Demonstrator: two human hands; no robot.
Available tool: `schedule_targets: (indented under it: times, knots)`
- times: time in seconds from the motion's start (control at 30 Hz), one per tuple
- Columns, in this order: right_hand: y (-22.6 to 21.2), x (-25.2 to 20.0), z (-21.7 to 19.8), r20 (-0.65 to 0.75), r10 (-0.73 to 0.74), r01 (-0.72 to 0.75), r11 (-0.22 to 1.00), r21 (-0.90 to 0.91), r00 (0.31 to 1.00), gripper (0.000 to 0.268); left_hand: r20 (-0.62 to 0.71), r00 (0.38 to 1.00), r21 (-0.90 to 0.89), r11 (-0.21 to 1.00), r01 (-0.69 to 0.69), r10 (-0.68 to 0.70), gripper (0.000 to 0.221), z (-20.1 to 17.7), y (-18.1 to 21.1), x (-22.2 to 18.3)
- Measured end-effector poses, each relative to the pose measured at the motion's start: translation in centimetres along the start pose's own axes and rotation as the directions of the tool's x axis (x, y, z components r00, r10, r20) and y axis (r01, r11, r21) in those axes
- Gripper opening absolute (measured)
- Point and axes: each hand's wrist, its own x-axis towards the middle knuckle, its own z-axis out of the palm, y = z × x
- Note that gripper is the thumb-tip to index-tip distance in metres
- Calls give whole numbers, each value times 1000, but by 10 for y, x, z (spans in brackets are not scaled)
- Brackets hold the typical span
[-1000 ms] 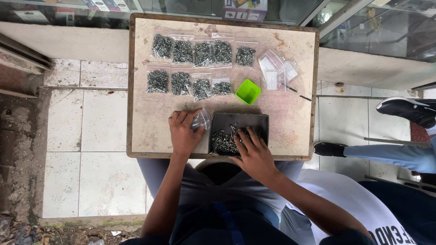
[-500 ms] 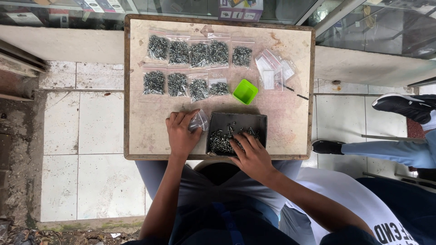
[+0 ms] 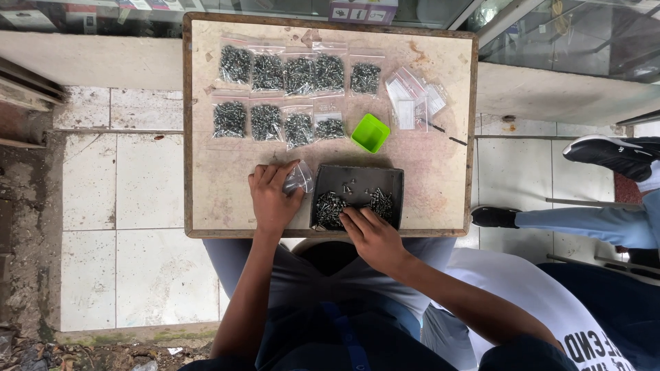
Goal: Sorting small metal screws from a tray and placing them into individual plastic bags.
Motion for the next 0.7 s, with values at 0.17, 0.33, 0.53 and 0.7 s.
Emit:
schedule_targets:
  times: [0.17, 0.33, 0.53, 0.7]
  knots:
    - [4, -1, 0, -1, -8, 8, 1000, 8, 1000, 30, 3, 1000, 7, 1000, -3, 3, 58, 1, 0, 0]
    - [7, 10, -18, 43, -5, 2, 996, 85, 999, 30, 4, 1000, 3, 1000, 0, 0, 59, 0, 1, 0]
    - [16, 16, -27, 67, -41, 28, 983, 183, 997, 26, 9, 1000, 1, 1000, 5, -5, 57, -2, 1, 1]
    - [21, 34, -52, -23, -93, 95, 975, 202, 995, 48, 2, 1000, -13, 1000, -2, 2, 57, -4, 5, 5]
